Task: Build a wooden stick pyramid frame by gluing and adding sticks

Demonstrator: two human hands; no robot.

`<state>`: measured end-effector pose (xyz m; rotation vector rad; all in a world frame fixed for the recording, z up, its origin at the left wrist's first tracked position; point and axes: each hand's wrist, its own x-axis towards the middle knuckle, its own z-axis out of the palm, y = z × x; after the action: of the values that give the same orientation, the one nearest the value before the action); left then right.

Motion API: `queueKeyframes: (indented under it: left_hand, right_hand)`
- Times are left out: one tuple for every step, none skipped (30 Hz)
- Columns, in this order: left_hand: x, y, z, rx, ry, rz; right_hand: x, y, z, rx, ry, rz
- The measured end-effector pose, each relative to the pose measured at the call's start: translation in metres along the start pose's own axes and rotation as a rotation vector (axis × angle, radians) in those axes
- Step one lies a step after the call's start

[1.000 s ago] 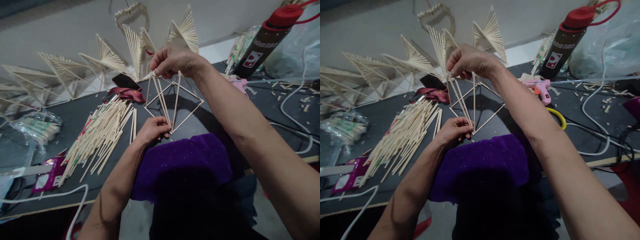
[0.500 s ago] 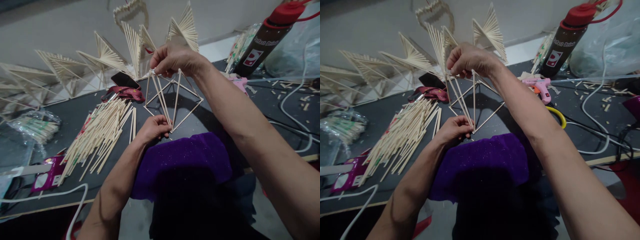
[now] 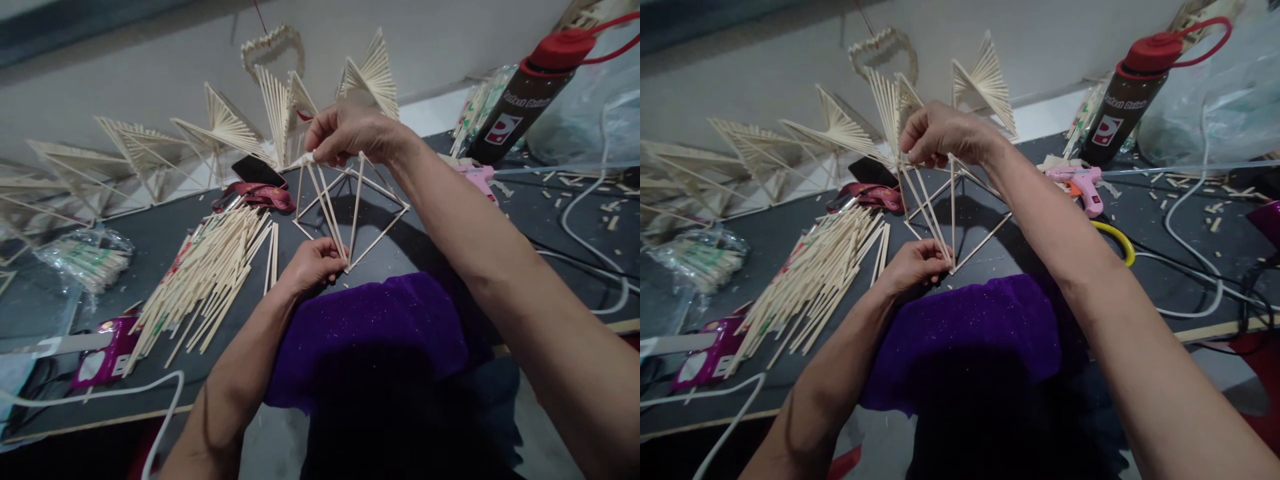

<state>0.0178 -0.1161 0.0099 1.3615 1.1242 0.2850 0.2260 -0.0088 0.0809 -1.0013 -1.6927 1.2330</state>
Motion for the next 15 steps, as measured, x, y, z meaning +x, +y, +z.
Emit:
queueKeyframes:
  left_hand:
    - [0.0002, -0.0006, -0.0004, -0.007, -0.001, 0.0]
    - [0.0004, -0.0013, -0.0008, -0.016, -0.006, -0.001]
    - [0.0007, -0.002, -0.0012, -0.024, -0.012, -0.001]
    - [0.0009, -0.0026, -0.0016, -0.03, -0.017, 0.0]
    - [0.0012, -0.0031, -0.002, -0.032, -0.023, -0.001]
    - [0.0015, -0.0036, -0.0022, -0.028, -0.025, -0.001]
    - [0.0017, -0.0041, -0.0024, -0.023, -0.023, -0.002]
    - [0.0018, -0.0046, -0.0024, -0.021, -0.02, -0.001]
    - [0.0019, -0.0051, -0.0025, -0.022, -0.016, 0.0]
    - [0.0019, -0.0055, -0.0025, -0.023, -0.015, 0.0]
    - [0.0018, -0.0059, -0.0026, -0.024, -0.015, -0.002]
    - [0.0017, -0.0061, -0.0027, -0.023, -0.018, -0.003]
    - [0.0014, -0.0061, -0.0029, -0.019, -0.024, -0.005]
    - [0.0011, -0.006, -0.0032, -0.014, -0.027, -0.007]
    - [0.0008, -0.0057, -0.0035, -0.011, -0.027, -0.009]
  right_hand:
    - [0.0004, 0.0001, -0.0004, 0.001, -0.006, 0.001]
    - [0.0006, 0.0, -0.0007, 0.004, -0.008, 0.003]
    - [0.0006, -0.0004, -0.0008, 0.008, -0.007, 0.006]
    - [0.0004, -0.0009, -0.0006, 0.01, -0.006, 0.012]
    - [0.0, -0.0016, -0.0003, 0.011, -0.003, 0.018]
    - [-0.0004, -0.0022, 0.0, 0.011, 0.0, 0.023]
    - [-0.0009, -0.0028, 0.0003, 0.011, 0.003, 0.026]
    - [-0.0013, -0.0032, 0.0005, 0.011, 0.005, 0.028]
    - [-0.0017, -0.0034, 0.0006, 0.012, 0.006, 0.028]
    - [-0.0021, -0.0033, 0.0005, 0.015, 0.006, 0.024]
    - [-0.0023, -0.0031, 0.0003, 0.02, 0.006, 0.019]
    - [-0.0025, -0.0027, 0.0, 0.027, 0.006, 0.012]
    - [-0.0027, -0.0024, -0.0004, 0.035, 0.005, 0.004]
    - [-0.003, -0.0021, -0.0006, 0.043, 0.004, -0.004]
    - [-0.0033, -0.0019, -0.0008, 0.052, 0.0, -0.011]
